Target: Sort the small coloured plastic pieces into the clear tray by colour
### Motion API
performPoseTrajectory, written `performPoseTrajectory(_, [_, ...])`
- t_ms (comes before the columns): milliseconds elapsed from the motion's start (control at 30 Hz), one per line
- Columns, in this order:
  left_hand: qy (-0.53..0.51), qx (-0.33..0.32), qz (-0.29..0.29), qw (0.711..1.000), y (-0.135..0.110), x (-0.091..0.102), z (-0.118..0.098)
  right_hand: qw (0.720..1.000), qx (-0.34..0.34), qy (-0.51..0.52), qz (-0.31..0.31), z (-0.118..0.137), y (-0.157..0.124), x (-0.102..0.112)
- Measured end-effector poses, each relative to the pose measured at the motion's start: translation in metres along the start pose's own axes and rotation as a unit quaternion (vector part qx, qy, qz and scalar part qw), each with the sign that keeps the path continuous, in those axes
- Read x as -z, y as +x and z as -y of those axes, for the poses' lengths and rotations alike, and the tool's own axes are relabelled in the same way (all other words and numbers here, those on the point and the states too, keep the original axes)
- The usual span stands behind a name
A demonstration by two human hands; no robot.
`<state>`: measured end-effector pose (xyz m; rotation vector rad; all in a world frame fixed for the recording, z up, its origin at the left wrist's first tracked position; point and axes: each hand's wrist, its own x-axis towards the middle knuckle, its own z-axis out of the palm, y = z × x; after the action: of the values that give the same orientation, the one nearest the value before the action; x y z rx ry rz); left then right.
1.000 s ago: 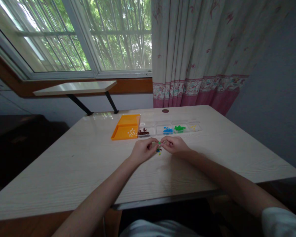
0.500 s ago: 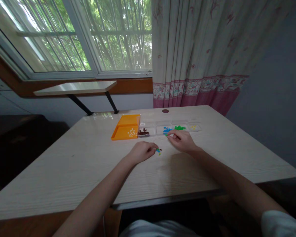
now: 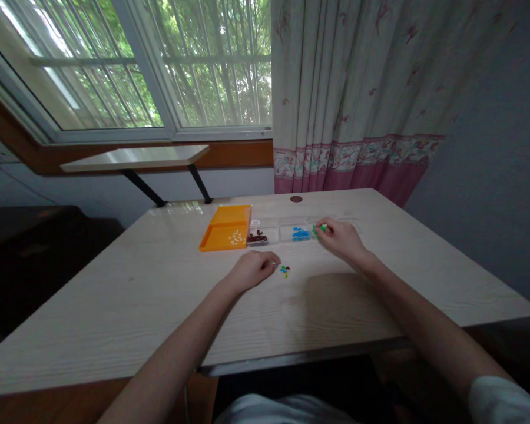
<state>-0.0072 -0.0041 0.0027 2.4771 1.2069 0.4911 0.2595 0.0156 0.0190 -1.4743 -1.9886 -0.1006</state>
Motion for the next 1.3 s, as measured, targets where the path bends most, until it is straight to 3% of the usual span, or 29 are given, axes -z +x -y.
performPoseTrajectory(367, [-0.109, -0.004, 0.003, 0.994, 0.000, -0.005, 0.004, 0.983, -0.125, -0.101, 0.086, -0.029, 0.007, -0.011])
performPoseTrajectory(633, [-0.038, 0.023, -0.017, 0.999, -0.002, -0.001, 0.005, 0.986, -0.117, -0.089, 0.073, -0.026, 0.006, -0.010])
performPoseTrajectory(767, [-0.030, 0.005, -0.012, 0.999, -0.003, 0.000, -0.001, 0.994, -0.071, -0.044, 0.076, -0.011, 0.002, -0.009])
performPoseTrajectory(867, [-0.023, -0.010, 0.005, 1.000, -0.003, -0.002, -0.005, 0.991, 0.021, 0.019, 0.129, 0.007, -0.004, -0.013])
performPoseTrajectory(1033, [-0.011, -0.030, 0.006, 0.999, -0.002, -0.005, -0.007, 0.960, 0.147, 0.084, 0.222, 0.036, -0.016, -0.022])
performPoseTrajectory(1300, [-0.004, -0.077, -0.005, 0.997, -0.001, -0.009, -0.011, 0.944, 0.183, 0.095, 0.258, 0.047, -0.021, -0.020])
